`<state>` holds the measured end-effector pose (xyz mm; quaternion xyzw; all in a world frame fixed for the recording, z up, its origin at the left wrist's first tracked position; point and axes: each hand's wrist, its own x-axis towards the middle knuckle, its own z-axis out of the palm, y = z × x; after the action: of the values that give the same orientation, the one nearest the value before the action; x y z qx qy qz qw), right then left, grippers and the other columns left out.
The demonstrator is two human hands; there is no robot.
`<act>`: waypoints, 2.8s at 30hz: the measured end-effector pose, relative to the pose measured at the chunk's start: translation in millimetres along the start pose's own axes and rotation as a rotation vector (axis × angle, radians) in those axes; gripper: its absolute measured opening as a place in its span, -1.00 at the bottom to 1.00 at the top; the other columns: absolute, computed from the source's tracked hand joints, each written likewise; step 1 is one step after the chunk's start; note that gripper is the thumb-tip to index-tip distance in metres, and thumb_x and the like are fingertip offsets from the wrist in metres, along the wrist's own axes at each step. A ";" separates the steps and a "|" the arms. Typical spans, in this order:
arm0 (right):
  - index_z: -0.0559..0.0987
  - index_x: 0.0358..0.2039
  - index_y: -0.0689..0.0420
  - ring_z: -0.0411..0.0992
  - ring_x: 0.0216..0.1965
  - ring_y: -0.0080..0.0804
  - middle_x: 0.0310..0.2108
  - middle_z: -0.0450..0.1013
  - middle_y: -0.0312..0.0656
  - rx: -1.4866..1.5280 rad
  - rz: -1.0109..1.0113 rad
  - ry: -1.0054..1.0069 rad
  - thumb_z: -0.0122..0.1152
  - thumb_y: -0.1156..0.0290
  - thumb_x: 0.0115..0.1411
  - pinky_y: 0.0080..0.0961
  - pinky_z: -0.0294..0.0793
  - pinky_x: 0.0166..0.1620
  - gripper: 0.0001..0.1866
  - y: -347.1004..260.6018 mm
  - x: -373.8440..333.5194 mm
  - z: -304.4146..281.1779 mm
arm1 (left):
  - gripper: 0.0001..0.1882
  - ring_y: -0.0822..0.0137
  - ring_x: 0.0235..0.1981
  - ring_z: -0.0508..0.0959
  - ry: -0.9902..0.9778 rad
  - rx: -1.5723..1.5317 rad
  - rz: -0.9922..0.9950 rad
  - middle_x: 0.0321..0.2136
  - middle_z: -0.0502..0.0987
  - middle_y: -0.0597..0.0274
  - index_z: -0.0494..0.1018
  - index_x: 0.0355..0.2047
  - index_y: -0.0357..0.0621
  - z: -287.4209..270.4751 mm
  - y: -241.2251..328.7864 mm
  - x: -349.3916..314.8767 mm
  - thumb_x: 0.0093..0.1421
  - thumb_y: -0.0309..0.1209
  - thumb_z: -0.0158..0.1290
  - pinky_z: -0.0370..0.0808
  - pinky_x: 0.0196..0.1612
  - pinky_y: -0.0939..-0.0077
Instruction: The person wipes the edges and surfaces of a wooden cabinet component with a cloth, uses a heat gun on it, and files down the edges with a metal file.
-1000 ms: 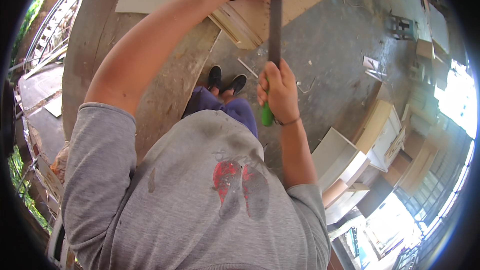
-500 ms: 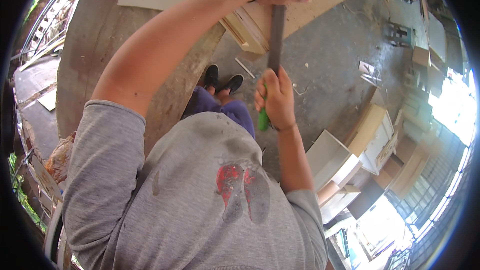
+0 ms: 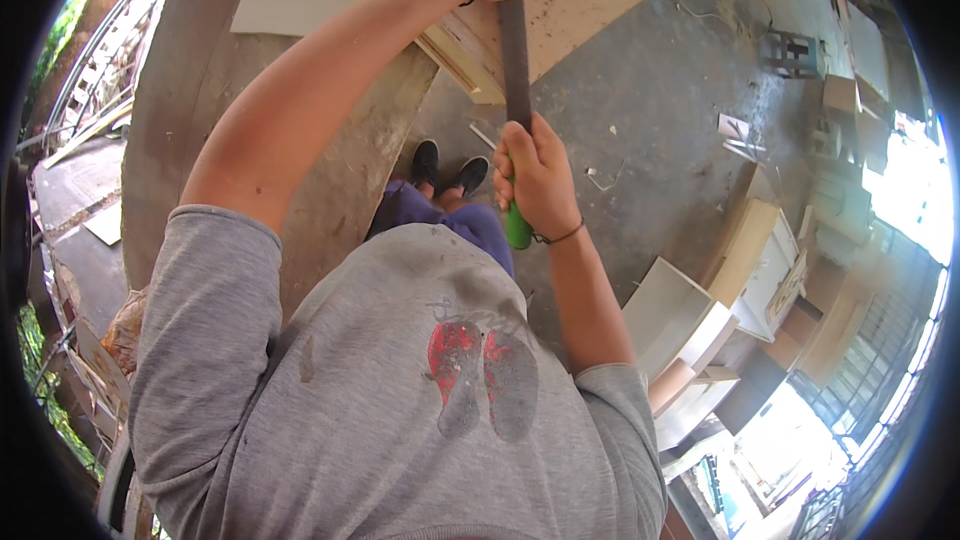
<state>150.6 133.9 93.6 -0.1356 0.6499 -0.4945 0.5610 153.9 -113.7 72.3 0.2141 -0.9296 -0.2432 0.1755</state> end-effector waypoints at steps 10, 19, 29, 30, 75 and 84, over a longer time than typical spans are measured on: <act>0.26 -0.39 0.12 0.21 -0.76 -0.65 -0.63 0.25 -0.35 -0.032 -0.058 -0.006 -0.10 0.31 0.34 -0.61 0.25 -0.72 -0.80 4.8 2.6 3.3 | -0.18 0.08 0.37 -0.09 0.109 0.062 -0.054 0.30 0.08 0.00 0.10 0.26 -0.31 16.7 -24.6 -2.1 0.24 0.15 -0.23 -0.18 0.36 0.06; 0.40 -0.06 0.25 0.31 -0.65 -0.65 -0.57 0.40 -0.29 -0.255 -0.423 0.262 0.00 0.46 0.27 -0.67 0.32 -0.55 -0.75 35.6 -33.5 -46.9 | -0.20 0.11 0.36 0.00 0.245 -0.108 -0.006 0.30 0.09 0.04 0.18 0.24 -0.20 22.1 -40.1 12.6 0.23 0.20 -0.26 -0.11 0.34 0.08; 0.39 0.19 -0.10 0.39 -0.56 -0.25 -0.54 0.36 -0.09 -1.028 -0.755 0.329 0.17 0.50 0.13 -0.42 0.41 -0.44 -0.43 23.5 -54.7 -114.7 | -0.24 0.08 0.33 0.06 0.380 -0.240 -0.162 0.25 0.16 -0.06 0.17 0.22 -0.28 13.2 -51.1 15.2 0.29 0.15 -0.30 0.00 0.33 0.24; 0.39 0.19 -0.10 0.39 -0.56 -0.25 -0.54 0.36 -0.09 -1.022 -0.765 0.314 0.17 0.50 0.13 -0.42 0.41 -0.44 -0.43 20.5 -53.3 -116.6 | -0.25 0.08 0.32 0.09 0.440 -0.365 -0.200 0.24 0.18 -0.08 0.18 0.21 -0.30 11.9 -60.3 14.2 0.29 0.13 -0.27 0.03 0.32 0.28; 0.41 -0.48 0.21 0.24 -0.66 -0.48 -0.71 0.27 -0.27 -0.529 -0.396 -0.458 -0.24 -0.05 0.36 -0.52 0.20 -0.55 -0.45 36.4 17.9 -122.3 | -0.25 -0.09 0.23 0.23 0.731 -0.360 -0.338 0.21 0.20 -0.21 0.15 0.21 -0.34 82.7 112.1 -183.3 0.16 -0.13 0.13 0.21 0.22 0.21; 0.46 -0.40 0.22 0.39 -0.60 0.07 -0.67 0.35 0.03 -0.633 -0.365 -0.415 -0.21 -0.01 0.35 -0.26 0.32 -0.50 -0.48 51.5 26.3 -108.5 | -0.19 0.03 0.33 0.05 0.542 -0.494 -0.348 0.33 -0.08 -0.16 0.01 0.28 -0.34 78.6 100.2 -190.2 0.21 -0.11 0.09 0.13 0.27 0.19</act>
<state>67.6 192.3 24.1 -0.5108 0.6084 -0.3241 0.5137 249.7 87.0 18.4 0.3762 -0.7131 -0.4199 0.4167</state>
